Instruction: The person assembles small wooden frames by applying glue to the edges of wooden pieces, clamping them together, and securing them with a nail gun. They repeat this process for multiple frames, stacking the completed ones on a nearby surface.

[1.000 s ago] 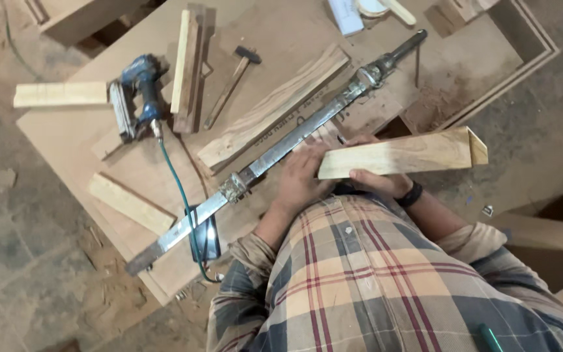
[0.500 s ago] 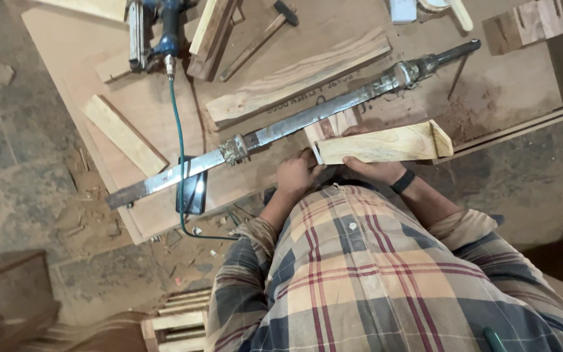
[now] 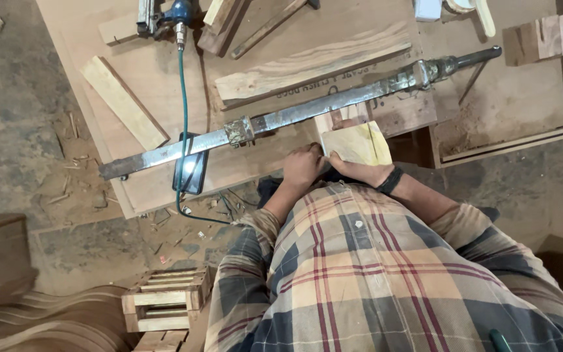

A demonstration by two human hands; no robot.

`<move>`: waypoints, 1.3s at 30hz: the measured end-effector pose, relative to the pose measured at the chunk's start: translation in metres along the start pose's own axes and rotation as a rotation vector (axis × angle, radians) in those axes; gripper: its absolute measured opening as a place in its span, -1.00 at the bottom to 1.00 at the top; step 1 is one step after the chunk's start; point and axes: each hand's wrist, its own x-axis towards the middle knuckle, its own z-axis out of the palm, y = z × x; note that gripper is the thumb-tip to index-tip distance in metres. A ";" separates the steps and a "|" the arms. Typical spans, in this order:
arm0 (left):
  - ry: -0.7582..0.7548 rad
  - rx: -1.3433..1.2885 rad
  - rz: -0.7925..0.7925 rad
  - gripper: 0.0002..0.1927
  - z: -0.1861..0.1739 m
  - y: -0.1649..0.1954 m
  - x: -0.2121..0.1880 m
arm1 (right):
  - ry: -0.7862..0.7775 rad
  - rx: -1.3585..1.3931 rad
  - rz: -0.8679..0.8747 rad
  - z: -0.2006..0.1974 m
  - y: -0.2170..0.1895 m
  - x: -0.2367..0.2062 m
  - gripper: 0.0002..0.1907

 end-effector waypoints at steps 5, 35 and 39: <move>-0.025 0.014 -0.020 -0.72 0.000 0.000 0.001 | 0.216 0.396 -0.162 0.001 -0.001 -0.020 -0.53; -0.031 0.103 -0.001 -0.84 0.013 -0.001 0.004 | -0.129 0.357 0.095 0.029 0.020 0.002 -0.82; -0.084 0.064 -0.055 -0.72 0.003 0.004 -0.001 | -0.031 0.192 -0.093 0.006 0.013 0.008 -0.65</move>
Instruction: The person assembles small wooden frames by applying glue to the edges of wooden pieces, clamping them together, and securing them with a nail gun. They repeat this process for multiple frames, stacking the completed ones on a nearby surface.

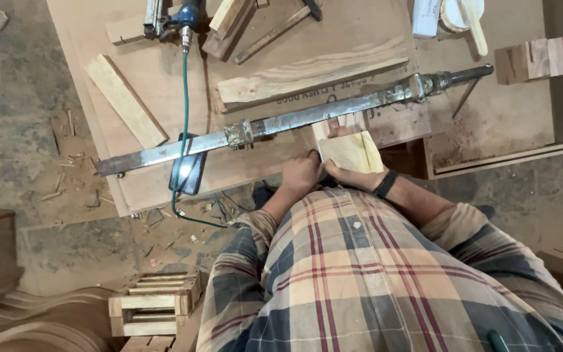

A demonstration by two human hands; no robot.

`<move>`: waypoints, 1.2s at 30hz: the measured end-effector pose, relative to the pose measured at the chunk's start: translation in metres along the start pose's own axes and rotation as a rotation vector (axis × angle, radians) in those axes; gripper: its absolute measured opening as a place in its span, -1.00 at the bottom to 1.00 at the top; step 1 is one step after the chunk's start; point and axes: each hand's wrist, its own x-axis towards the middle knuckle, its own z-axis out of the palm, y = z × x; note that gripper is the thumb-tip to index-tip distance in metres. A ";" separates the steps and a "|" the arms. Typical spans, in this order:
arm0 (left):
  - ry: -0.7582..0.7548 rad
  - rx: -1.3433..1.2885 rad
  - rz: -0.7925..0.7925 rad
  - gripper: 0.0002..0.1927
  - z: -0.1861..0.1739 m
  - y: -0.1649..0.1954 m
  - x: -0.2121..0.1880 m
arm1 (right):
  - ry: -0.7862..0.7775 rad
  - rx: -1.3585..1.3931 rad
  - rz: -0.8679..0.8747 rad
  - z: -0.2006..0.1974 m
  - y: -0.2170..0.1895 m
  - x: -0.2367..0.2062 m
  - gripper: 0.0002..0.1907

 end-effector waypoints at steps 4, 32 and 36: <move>0.208 -0.132 0.040 -0.28 -0.016 0.006 -0.010 | -0.085 0.183 -0.284 -0.053 -0.008 0.001 -0.21; 0.349 -0.032 0.148 -0.38 -0.029 0.021 -0.001 | -0.202 0.324 0.469 -0.039 0.032 0.306 -0.45; 0.341 0.015 0.180 -0.36 -0.026 0.014 -0.002 | -0.156 0.199 0.489 -0.027 0.042 0.321 -0.57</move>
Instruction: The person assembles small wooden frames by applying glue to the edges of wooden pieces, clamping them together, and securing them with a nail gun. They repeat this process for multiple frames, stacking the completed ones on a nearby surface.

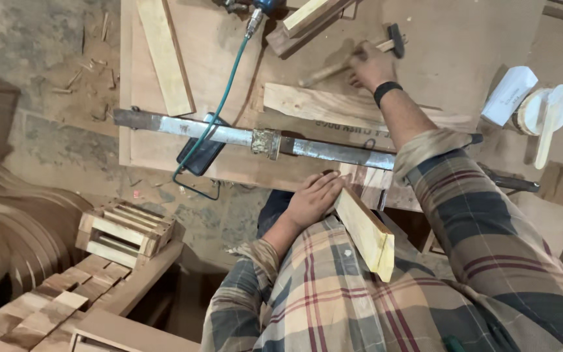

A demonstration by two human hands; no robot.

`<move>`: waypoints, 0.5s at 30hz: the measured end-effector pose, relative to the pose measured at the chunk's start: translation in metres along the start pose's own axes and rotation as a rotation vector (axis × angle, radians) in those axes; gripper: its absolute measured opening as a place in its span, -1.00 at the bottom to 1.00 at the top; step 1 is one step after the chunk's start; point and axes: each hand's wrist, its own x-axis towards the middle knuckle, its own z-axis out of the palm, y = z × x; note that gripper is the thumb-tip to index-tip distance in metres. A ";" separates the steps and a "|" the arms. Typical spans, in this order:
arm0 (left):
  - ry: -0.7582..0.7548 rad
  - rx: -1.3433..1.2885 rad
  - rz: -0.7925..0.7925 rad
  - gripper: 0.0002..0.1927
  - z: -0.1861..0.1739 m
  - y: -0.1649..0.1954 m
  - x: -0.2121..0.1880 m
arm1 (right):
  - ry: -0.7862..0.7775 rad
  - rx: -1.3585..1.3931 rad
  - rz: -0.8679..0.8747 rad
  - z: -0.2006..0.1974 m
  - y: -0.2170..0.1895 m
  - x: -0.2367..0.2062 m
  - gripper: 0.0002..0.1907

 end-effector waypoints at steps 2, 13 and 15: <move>0.023 0.054 -0.012 -0.37 0.001 0.001 -0.001 | 0.098 0.111 -0.042 -0.005 0.013 0.006 -0.66; 0.273 -0.475 -0.139 -0.05 -0.059 0.092 0.019 | -0.027 0.580 -0.207 -0.108 0.139 -0.175 -0.53; 0.363 -0.532 -0.097 -0.09 -0.066 0.116 0.027 | -0.205 0.539 -0.146 -0.106 0.163 -0.217 -0.45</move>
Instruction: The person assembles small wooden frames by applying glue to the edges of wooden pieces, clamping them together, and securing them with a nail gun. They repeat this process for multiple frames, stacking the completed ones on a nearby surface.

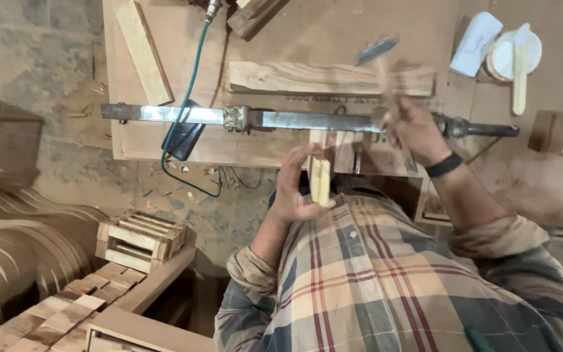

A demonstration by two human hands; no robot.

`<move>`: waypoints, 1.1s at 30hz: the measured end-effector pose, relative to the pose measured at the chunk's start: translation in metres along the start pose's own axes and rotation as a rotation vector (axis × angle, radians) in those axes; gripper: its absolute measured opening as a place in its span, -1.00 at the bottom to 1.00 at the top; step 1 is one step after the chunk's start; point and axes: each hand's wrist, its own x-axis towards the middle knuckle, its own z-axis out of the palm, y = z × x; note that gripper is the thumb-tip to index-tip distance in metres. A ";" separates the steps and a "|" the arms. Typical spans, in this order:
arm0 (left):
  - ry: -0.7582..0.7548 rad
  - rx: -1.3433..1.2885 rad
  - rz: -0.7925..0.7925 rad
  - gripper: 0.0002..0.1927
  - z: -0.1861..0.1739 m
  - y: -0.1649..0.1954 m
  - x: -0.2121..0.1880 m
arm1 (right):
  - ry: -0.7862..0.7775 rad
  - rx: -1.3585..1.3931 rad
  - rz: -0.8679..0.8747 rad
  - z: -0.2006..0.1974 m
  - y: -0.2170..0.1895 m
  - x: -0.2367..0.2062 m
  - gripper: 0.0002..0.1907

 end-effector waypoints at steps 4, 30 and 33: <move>0.114 0.010 0.006 -0.39 0.022 0.017 0.016 | -0.115 -0.633 -0.024 0.006 0.009 -0.046 -0.36; 0.203 -0.118 0.025 -0.55 0.033 0.006 0.015 | -0.461 -1.650 -0.848 0.022 -0.183 -0.168 -0.14; 0.204 -0.147 0.004 -0.59 0.033 0.005 0.015 | -0.312 -1.241 -1.081 0.030 -0.190 -0.173 -0.23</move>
